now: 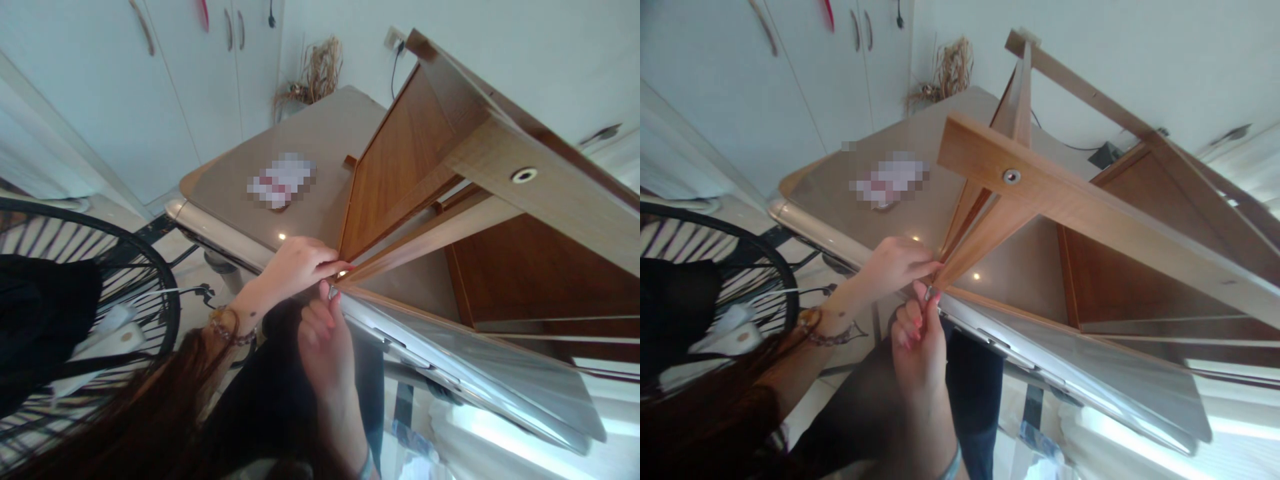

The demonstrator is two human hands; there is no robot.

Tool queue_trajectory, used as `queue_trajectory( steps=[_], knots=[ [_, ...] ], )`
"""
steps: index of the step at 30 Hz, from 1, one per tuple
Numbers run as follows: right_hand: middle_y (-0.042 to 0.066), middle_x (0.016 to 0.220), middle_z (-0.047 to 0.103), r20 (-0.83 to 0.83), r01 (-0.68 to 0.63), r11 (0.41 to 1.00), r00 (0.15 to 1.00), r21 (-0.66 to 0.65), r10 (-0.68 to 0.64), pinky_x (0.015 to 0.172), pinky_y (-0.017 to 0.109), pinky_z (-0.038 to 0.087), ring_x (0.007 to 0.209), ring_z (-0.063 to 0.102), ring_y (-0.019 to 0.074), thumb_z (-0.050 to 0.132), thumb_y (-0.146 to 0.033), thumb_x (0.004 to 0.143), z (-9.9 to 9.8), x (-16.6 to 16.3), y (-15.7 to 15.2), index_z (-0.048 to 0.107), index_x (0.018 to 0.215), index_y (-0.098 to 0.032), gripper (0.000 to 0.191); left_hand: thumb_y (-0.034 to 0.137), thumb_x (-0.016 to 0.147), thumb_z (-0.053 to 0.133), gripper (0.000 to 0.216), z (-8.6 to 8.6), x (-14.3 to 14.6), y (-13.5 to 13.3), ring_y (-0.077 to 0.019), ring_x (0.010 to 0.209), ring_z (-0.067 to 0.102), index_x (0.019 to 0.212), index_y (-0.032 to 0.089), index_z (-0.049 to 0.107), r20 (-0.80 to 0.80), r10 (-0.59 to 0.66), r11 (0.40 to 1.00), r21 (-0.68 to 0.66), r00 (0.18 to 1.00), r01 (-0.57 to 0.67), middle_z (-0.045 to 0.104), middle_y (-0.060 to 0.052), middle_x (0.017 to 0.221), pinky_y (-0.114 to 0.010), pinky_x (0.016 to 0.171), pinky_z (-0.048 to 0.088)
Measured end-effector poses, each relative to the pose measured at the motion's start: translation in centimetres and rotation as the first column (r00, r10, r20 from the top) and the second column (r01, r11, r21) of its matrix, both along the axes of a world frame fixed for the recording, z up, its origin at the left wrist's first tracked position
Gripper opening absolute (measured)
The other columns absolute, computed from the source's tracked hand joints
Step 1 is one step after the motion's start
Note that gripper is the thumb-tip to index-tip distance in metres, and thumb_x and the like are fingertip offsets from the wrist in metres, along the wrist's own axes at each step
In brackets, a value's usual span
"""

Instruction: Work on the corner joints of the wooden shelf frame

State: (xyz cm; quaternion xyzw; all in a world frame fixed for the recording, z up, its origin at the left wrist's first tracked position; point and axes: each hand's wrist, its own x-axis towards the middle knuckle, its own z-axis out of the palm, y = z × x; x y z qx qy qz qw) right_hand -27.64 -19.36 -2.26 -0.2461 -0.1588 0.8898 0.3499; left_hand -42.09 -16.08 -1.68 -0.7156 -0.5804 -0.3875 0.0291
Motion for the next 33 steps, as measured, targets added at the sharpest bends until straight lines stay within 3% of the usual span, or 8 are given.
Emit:
queue_trajectory(
  steps=[4, 9, 13, 16, 18, 23, 27, 33],
  knots=[
    [-0.009, 0.057, 0.022, -0.181, 0.015, 0.983, 0.982, -0.185, -0.049, 0.047, 0.013, 0.026, 0.048, 0.022, 0.0072, 0.054, -0.023, 0.095, 0.6, -0.3, -0.5, 0.064, 0.100, -0.022, 0.011, 0.045, 0.096, 0.044, 0.048, -0.2, 0.0, 0.0, -0.0108, 0.055, 0.053, 0.058, 0.017, 0.058, 0.002, -0.011, 1.000, -0.007, 1.000, 0.011, 0.057, 0.001, 0.056, -0.026, 0.056, 0.032],
    [-0.008, 0.054, 0.021, -0.178, 0.009, 0.978, 0.983, -0.206, -0.046, 0.049, 0.016, 0.026, 0.050, 0.019, 0.0107, 0.047, -0.019, 0.096, 0.8, -0.4, -0.6, 0.062, 0.091, -0.024, 0.016, 0.044, 0.095, 0.046, 0.045, 0.2, -0.3, -0.2, -0.0117, 0.057, 0.050, 0.060, 0.018, 0.056, 0.047, -0.003, 1.000, -0.030, 0.999, 0.004, 0.056, 0.001, 0.057, -0.027, 0.057, 0.033],
    [-0.008, 0.052, 0.019, -0.223, 0.001, 0.972, 0.973, -0.235, -0.055, 0.050, 0.016, 0.026, 0.050, 0.017, 0.0115, 0.045, -0.017, 0.095, 0.7, -0.6, -0.5, 0.054, 0.078, -0.021, 0.020, 0.037, 0.096, 0.045, 0.027, -0.4, 0.4, -2.5, -0.0158, 0.076, 0.052, 0.082, 0.019, 0.060, 0.154, 0.098, 0.995, 0.006, 0.983, -0.101, 0.063, -0.002, 0.077, -0.030, 0.072, 0.039],
    [-0.008, 0.051, 0.020, -0.219, -0.022, 0.971, 0.975, -0.236, -0.031, 0.050, 0.017, 0.025, 0.049, 0.016, 0.0121, 0.044, -0.015, 0.094, 0.7, -0.7, -0.4, 0.048, 0.074, -0.022, 0.021, 0.030, 0.098, 0.037, 0.031, -2.5, 2.5, -5.4, -0.0133, 0.066, 0.047, 0.072, 0.019, 0.049, 0.443, 0.311, 0.930, 0.042, 0.841, -0.366, 0.052, 0.000, 0.066, -0.028, 0.065, 0.037],
    [-0.009, 0.049, 0.022, -0.233, -0.033, 0.966, 0.972, -0.256, -0.029, 0.050, 0.016, 0.025, 0.048, 0.017, 0.0120, 0.044, -0.013, 0.093, 0.8, -0.7, -0.3, 0.047, 0.074, -0.022, 0.021, 0.031, 0.098, 0.034, 0.039, -4.2, 4.0, -7.2, -0.0105, 0.052, 0.041, 0.061, 0.021, 0.039, 0.588, 0.367, 0.910, -0.067, 0.721, -0.408, 0.042, 0.003, 0.054, -0.026, 0.053, 0.033],
    [-0.011, 0.047, 0.032, -0.324, -0.053, 0.940, 0.944, -0.337, -0.063, 0.046, 0.013, 0.025, 0.044, 0.024, 0.0092, 0.044, -0.010, 0.094, 1.0, -0.4, -0.3, 0.046, 0.076, -0.021, 0.021, 0.046, 0.097, 0.032, 0.048, -6.2, 5.7, -8.3, -0.0126, 0.052, 0.050, 0.064, 0.019, 0.054, 0.712, 0.364, 0.908, -0.415, 0.601, -0.059, 0.053, 0.001, 0.053, -0.026, 0.052, 0.036],
    [-0.013, 0.045, 0.035, -0.342, -0.058, 0.938, 0.937, -0.342, -0.067, 0.045, 0.011, 0.024, 0.041, 0.027, 0.0070, 0.044, -0.008, 0.094, 1.0, -0.1, -0.1, 0.047, 0.079, -0.021, 0.020, 0.055, 0.094, 0.032, 0.056, -5.4, 5.1, -7.4, -0.0130, 0.051, 0.050, 0.063, 0.018, 0.059, 0.761, 0.361, 0.893, -0.449, 0.539, 0.036, 0.054, 0.000, 0.050, -0.025, 0.049, 0.037],
    [-0.013, 0.045, 0.037, -0.289, -0.027, 0.955, 0.955, -0.294, -0.062, 0.044, 0.012, 0.025, 0.040, 0.027, 0.0062, 0.045, -0.005, 0.093, 1.0, -0.1, 0.1, 0.051, 0.080, -0.021, 0.021, 0.058, 0.090, 0.041, 0.055, -4.9, 4.4, -7.3, -0.0126, 0.051, 0.052, 0.059, 0.017, 0.062, 0.737, 0.324, 0.871, -0.477, 0.593, 0.117, 0.052, 0.001, 0.048, -0.023, 0.044, 0.035]
  ],
)
